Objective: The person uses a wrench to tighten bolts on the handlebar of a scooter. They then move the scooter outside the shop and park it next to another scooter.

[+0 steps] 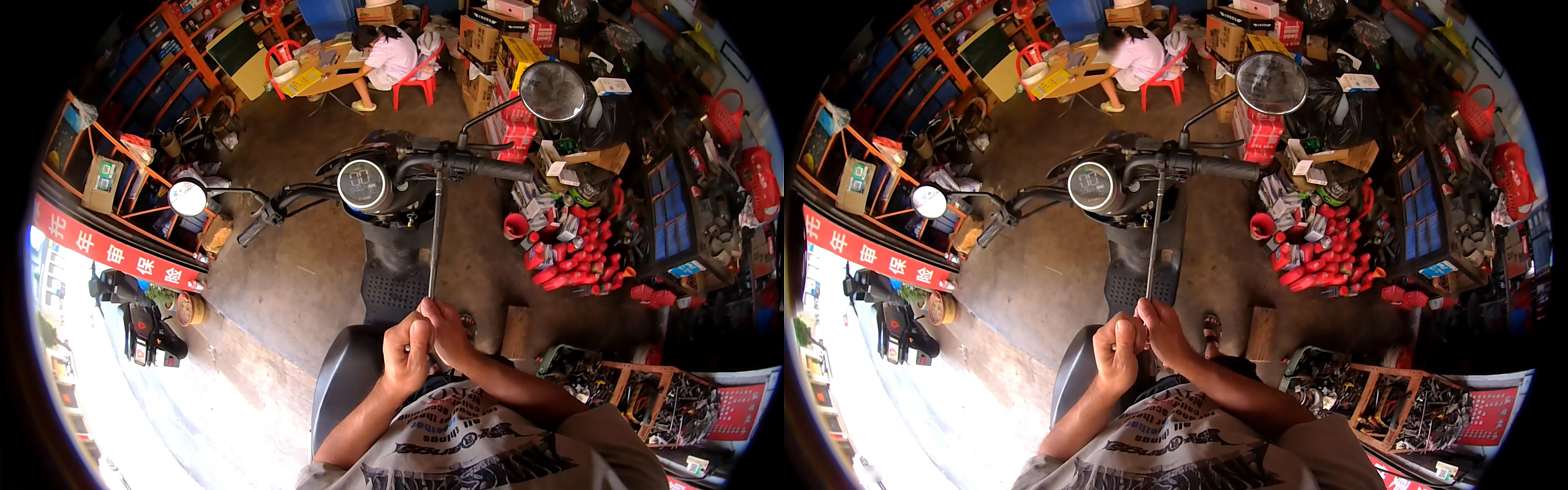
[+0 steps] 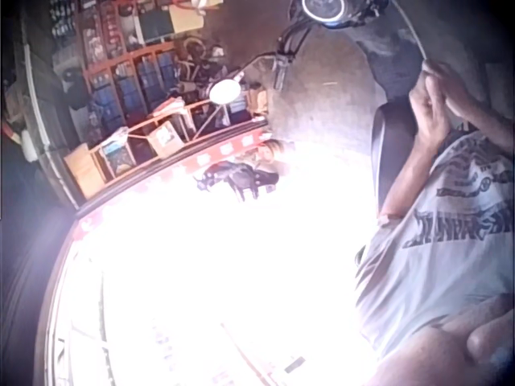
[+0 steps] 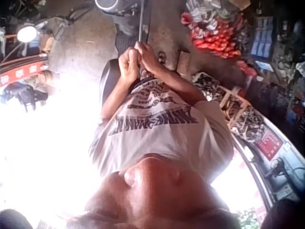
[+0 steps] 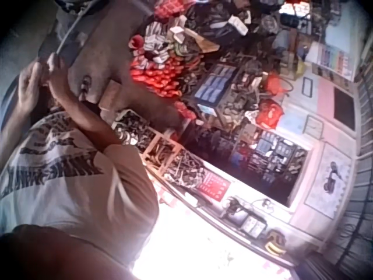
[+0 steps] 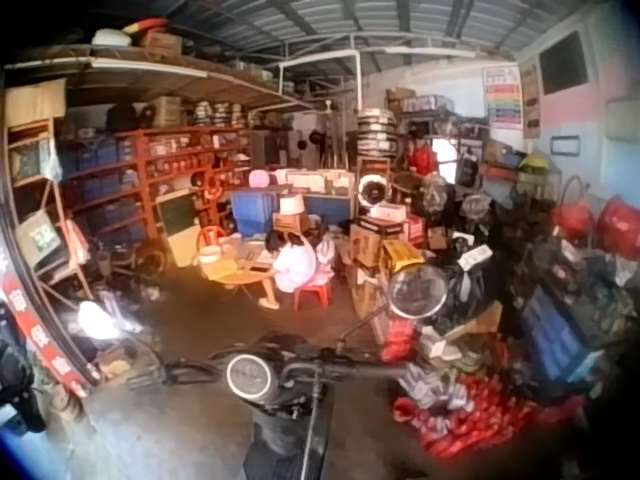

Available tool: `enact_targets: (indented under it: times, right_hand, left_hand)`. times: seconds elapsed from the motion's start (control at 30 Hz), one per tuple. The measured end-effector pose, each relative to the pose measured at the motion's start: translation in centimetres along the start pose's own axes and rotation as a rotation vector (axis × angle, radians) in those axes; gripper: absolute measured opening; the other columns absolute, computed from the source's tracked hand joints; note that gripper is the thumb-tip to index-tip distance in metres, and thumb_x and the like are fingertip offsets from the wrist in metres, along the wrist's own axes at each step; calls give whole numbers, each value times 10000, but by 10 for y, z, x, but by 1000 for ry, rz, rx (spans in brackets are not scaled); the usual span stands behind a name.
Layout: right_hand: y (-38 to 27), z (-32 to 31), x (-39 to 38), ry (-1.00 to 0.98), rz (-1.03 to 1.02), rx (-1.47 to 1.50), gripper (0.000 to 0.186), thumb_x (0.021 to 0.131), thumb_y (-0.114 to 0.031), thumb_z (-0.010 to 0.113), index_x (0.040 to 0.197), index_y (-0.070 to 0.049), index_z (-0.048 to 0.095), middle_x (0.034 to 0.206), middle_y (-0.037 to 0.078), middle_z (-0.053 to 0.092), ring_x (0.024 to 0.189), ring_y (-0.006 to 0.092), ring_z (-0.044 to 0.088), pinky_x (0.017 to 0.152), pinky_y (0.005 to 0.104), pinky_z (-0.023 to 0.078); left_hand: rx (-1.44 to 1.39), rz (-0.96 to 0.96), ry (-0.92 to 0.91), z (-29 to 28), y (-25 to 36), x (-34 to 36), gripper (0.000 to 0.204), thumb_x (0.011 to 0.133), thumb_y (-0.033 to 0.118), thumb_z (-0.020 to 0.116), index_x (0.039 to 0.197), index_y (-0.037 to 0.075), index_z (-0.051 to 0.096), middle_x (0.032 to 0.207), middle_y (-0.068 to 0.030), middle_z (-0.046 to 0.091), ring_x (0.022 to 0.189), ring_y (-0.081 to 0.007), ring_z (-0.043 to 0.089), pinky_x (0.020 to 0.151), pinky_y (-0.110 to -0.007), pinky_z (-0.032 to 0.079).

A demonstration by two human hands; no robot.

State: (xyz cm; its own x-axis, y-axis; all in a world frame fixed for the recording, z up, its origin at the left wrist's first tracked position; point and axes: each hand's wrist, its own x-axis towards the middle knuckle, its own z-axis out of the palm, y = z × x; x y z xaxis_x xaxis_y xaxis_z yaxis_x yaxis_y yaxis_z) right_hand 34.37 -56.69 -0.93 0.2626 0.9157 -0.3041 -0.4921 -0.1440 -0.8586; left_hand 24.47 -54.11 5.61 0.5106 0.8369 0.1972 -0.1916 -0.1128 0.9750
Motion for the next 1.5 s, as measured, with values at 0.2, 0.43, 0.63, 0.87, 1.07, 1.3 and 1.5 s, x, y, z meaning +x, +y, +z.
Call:
enact_targets:
  times: [0.2,0.43,0.63,0.87,1.07,1.3,1.5]
  right_hand:
    - [2,1,1,2,7,-58,334,1046,-267,436,793,-70,527,675,-25,470,566,61,423,497,247,374]
    - [-14,5,0,-1,13,-72,342,1023,-277,463,774,-45,504,607,12,489,455,93,474,407,250,392]
    - [-26,7,-3,-50,101,-108,366,1033,-307,442,779,-48,489,612,26,508,461,106,486,416,255,404]
    - [-30,7,-5,-24,112,-133,382,1034,-314,446,775,-36,484,614,33,515,467,106,490,417,257,406]
    - [-25,1,-1,-27,80,-225,372,1021,-296,469,783,-12,499,622,49,528,471,117,503,422,265,422]
    - [-48,6,0,-45,133,-489,334,999,-274,491,828,10,528,638,57,541,507,121,541,431,276,439]
    - [-38,9,-2,4,125,-241,327,998,-275,496,801,-16,520,634,33,520,498,97,512,415,259,414]
  left_hand:
    - [-119,-32,93,-3,2,-2,467,1054,398,380,721,75,432,610,31,419,520,-61,351,464,-224,300]
    - [-232,-42,154,-5,-4,-2,460,1060,375,375,713,75,415,603,21,406,514,-67,332,462,-237,283]
    - [-410,-85,225,-9,-8,-2,451,1072,331,354,706,71,394,594,12,391,501,-69,310,451,-239,265]
    - [-470,-69,216,-8,-10,1,452,1075,321,343,699,72,373,590,8,368,492,-80,285,446,-251,256]
    - [-578,-102,271,-9,-17,1,457,1069,343,361,693,84,354,580,13,329,494,-92,256,450,-266,229]
    - [-889,-279,455,-20,-7,12,454,1057,380,385,687,123,328,566,29,233,483,-101,168,454,-278,177]
    - [-651,-124,291,-8,-10,11,458,1060,366,387,684,108,336,562,36,239,481,-88,188,436,-276,175]
